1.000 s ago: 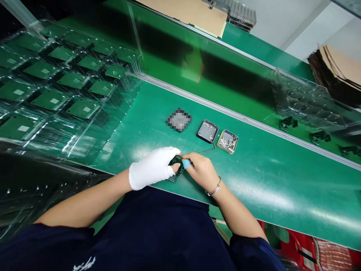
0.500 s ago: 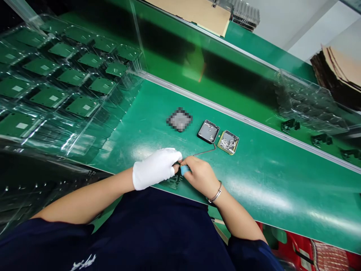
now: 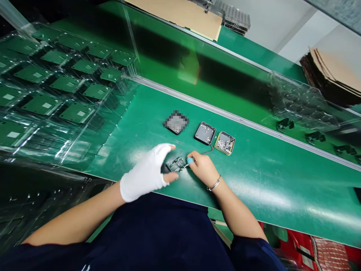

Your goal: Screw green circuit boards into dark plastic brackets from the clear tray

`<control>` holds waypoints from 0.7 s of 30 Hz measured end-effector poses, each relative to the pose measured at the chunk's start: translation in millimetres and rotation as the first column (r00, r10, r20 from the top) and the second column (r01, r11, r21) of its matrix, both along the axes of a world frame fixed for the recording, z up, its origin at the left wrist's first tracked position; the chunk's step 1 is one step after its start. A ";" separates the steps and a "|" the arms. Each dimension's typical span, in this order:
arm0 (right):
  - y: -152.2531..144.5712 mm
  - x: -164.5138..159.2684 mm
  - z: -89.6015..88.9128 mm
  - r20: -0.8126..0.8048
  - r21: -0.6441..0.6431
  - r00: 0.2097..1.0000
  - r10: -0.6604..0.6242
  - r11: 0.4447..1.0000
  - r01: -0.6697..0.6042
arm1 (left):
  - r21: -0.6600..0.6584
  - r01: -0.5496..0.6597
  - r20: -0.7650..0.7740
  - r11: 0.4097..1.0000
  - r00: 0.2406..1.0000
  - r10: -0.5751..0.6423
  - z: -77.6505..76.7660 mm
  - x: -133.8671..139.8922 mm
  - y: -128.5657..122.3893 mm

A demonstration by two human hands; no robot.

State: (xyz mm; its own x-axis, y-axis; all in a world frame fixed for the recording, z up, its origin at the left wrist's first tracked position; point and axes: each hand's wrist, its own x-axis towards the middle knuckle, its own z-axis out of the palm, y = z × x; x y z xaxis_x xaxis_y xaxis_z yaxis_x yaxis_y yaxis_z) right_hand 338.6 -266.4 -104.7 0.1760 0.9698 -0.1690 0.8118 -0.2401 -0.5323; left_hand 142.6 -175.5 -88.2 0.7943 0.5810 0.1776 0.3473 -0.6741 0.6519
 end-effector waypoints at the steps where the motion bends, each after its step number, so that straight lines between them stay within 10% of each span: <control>1: 0.0 5.2 -0.5 0.034 0.020 0.999 0.024 0.999 -0.025 | 0.042 0.020 -0.023 0.999 1.000 -0.019 -3.0 -2.2 -7.2; 8: -3.2 35.0 -7.5 0.253 0.066 0.945 0.206 0.971 -0.230 | -0.034 -0.018 -0.112 0.999 0.994 0.014 -26.6 -6.8 -8.3; 15: -0.5 17.6 -15.7 -0.150 0.200 0.937 0.314 0.938 -0.282 | -0.125 -0.010 -0.112 0.992 0.994 -0.004 -34.3 -11.4 10.8; 21: -1.8 8.1 -16.5 -0.139 0.185 0.948 0.287 0.948 -0.260 | -0.098 0.004 -0.095 0.995 0.995 -0.013 -33.1 -9.0 10.2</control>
State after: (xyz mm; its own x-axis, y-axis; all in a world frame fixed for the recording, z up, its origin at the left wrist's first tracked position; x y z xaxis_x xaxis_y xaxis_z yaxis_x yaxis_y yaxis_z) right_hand 346.8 -268.3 -121.2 -0.1161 0.9932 -0.0095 0.7337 0.0794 -0.6748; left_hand 133.5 -165.3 -121.3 0.8101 0.5848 0.0431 0.4057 -0.6121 0.6788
